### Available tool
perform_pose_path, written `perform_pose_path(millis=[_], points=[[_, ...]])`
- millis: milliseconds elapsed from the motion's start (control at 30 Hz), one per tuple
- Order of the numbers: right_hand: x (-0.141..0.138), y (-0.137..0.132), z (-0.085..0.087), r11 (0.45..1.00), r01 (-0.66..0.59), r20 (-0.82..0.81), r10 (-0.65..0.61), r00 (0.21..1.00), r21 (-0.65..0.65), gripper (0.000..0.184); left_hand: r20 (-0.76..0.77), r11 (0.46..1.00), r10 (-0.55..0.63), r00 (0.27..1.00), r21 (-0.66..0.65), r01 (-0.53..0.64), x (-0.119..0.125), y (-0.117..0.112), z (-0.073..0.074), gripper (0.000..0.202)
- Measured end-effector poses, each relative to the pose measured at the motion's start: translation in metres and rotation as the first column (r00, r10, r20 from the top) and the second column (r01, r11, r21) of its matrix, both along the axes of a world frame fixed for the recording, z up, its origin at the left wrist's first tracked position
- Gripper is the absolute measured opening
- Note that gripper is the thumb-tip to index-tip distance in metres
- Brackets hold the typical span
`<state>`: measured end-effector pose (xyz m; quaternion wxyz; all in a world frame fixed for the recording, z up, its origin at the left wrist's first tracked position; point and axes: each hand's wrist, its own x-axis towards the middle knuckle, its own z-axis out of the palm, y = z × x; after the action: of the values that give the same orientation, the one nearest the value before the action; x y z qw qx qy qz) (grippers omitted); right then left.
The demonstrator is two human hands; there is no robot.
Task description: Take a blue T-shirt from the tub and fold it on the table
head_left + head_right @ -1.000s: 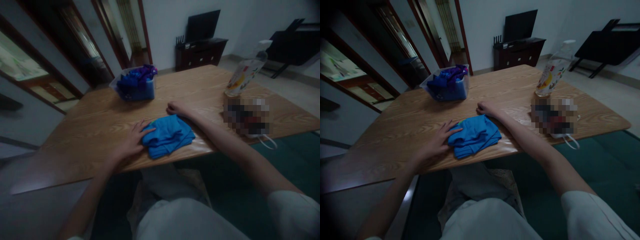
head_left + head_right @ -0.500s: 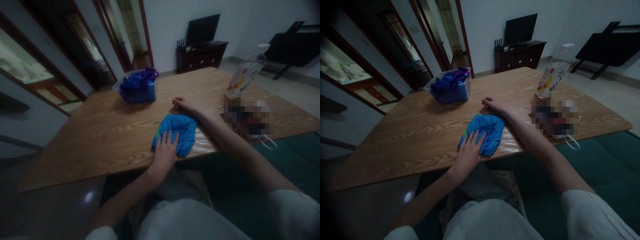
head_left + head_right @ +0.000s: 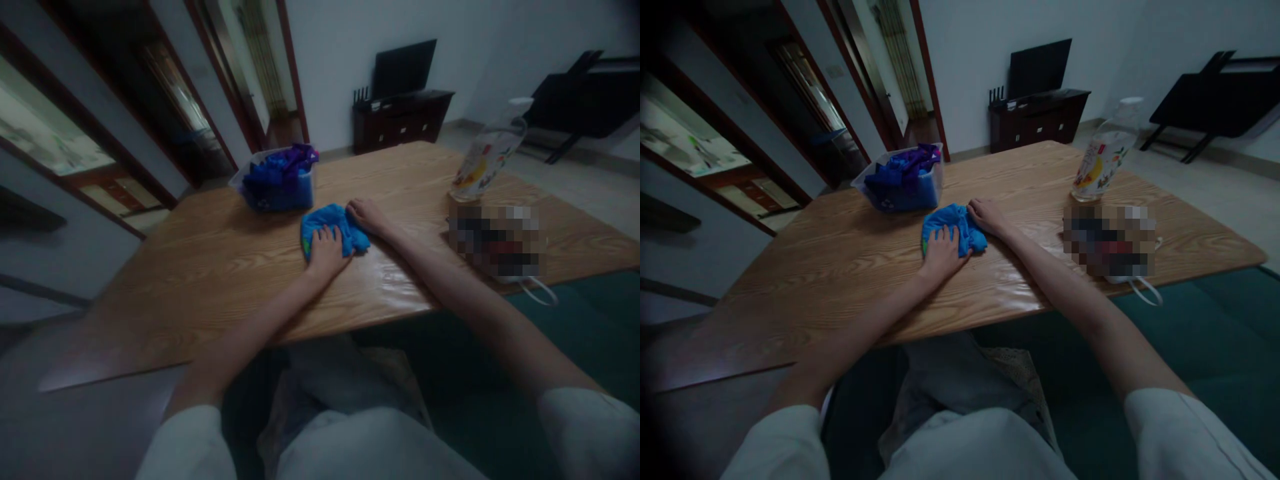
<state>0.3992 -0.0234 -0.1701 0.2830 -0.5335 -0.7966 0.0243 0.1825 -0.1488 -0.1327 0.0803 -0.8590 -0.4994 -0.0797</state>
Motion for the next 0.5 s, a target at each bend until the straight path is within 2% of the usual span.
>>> perform_pose_path(millis=[100,167,233,300,367,433,500], points=[[0.0,0.0,-0.005,1.0,-0.027,0.042,0.027,0.999,-0.016,0.041,0.219,0.966,-0.255,0.942,0.011,0.259,-0.028,0.033,-0.016,0.07],[0.0,0.0,-0.008,0.999,-0.036,0.036,0.037,0.999,-0.011,0.043,0.315,0.93,-0.342,0.886,-0.023,0.367,-0.047,0.047,-0.022,0.066],[0.0,0.0,-0.01,0.999,-0.039,0.0,0.039,0.999,0.014,0.049,0.407,0.898,-0.376,0.832,-0.063,0.436,-0.061,0.055,-0.025,0.06],[0.001,0.0,-0.01,0.999,-0.038,-0.045,0.039,0.998,0.021,0.057,0.522,0.886,-0.346,0.779,-0.091,0.455,-0.069,0.058,-0.027,0.053],[0.001,0.0,-0.009,0.999,-0.027,-0.082,0.026,0.996,-0.016,0.064,0.644,0.899,-0.255,0.721,-0.116,0.422,-0.072,0.06,-0.028,0.045],[0.001,0.001,-0.007,0.998,-0.017,-0.101,0.01,0.995,-0.068,0.07,0.75,0.93,-0.111,0.652,-0.153,0.334,-0.071,0.063,-0.03,0.039],[0.001,0.001,-0.007,0.996,-0.017,-0.109,0.007,0.994,-0.093,0.075,0.84,0.957,0.075,0.537,-0.212,0.198,-0.07,0.068,-0.031,0.042]])
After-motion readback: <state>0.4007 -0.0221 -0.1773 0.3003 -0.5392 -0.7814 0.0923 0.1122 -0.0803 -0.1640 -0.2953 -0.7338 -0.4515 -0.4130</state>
